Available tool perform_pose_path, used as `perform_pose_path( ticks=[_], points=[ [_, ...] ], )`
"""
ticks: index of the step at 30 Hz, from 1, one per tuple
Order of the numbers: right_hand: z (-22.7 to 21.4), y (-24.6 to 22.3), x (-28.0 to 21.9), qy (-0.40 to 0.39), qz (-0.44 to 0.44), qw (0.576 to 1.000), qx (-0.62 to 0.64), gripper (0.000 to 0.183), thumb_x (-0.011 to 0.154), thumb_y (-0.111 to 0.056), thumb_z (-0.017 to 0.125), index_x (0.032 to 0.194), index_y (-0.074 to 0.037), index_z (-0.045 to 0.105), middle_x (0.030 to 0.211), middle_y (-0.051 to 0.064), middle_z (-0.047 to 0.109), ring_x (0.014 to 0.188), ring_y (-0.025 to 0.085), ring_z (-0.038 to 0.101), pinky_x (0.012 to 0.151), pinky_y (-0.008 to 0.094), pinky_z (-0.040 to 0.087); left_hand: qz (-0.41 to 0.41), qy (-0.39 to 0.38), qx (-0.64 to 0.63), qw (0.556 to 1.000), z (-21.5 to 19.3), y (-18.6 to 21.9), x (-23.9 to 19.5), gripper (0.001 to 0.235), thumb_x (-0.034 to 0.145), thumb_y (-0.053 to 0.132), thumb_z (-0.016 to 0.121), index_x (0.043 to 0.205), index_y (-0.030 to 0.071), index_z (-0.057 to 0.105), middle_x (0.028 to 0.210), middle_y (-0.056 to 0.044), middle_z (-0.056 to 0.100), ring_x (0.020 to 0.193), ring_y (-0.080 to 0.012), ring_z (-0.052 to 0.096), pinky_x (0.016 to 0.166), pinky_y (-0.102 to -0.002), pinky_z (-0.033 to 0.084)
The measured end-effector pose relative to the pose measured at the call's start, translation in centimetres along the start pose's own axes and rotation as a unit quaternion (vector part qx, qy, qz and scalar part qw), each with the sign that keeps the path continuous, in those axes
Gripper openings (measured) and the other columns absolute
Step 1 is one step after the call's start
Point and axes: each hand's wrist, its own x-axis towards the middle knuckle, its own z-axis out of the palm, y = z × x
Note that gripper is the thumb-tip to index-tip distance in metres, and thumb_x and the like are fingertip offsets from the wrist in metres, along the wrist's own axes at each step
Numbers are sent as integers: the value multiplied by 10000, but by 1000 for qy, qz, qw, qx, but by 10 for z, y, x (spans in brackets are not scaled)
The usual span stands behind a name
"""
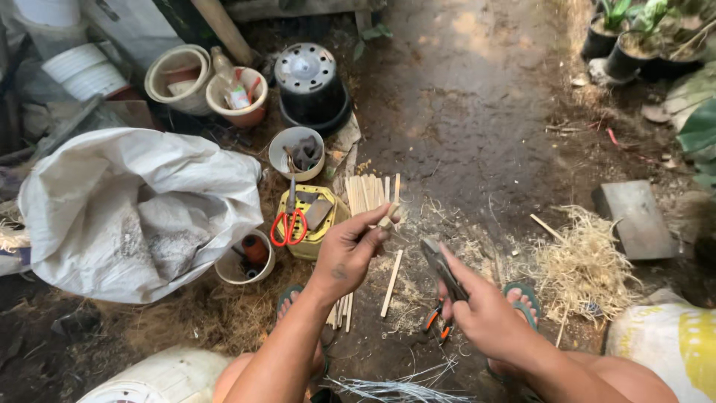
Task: The person sits on the ground and assembles thin wooden sticks into a cross-shaped structure using metal wire. They wrap the wire around the intersection, then use pliers to tighten and trim the wire, and finally use a knife to trim excess wood.
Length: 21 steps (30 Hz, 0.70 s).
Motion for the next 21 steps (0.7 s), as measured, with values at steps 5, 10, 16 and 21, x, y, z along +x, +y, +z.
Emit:
perform_pose_path(
  ticks=[5,10,16,21],
  points=[
    [-4,-22,3,-43,16,998,48,958,782,131,421,1650,-229,238,1527,45,505,1337,170,546,1029,349,551,40,-19,81,996,-1,16,-5,395,1007,-22,612,1390,65,640,1252,-42,731,943,-69,649,836,-226,550],
    [-15,-19,4,-137,13,978,155,855,836,103,449,1635,-126,246,1489,115,558,1380,217,556,1019,403,568,67,-87,98,989,-7,25,-10,404,999,-49,628,1385,67,653,1265,-87,746,1118,-127,695,959,-263,563],
    [-13,-15,0,-174,46,959,220,810,835,85,467,1612,-90,315,1460,172,589,1318,283,596,1001,434,580,31,-108,107,988,-4,22,-14,362,1017,-40,589,1366,40,638,1234,-82,724,1071,-127,674,947,-268,547],
    [-2,-31,-4,44,-168,960,-220,882,703,123,520,1552,-57,366,1468,208,484,1384,350,470,1081,492,428,4,-24,190,981,7,20,-12,330,1031,20,580,1360,40,596,1019,-68,720,911,-117,645,852,-260,542]
  ],
)
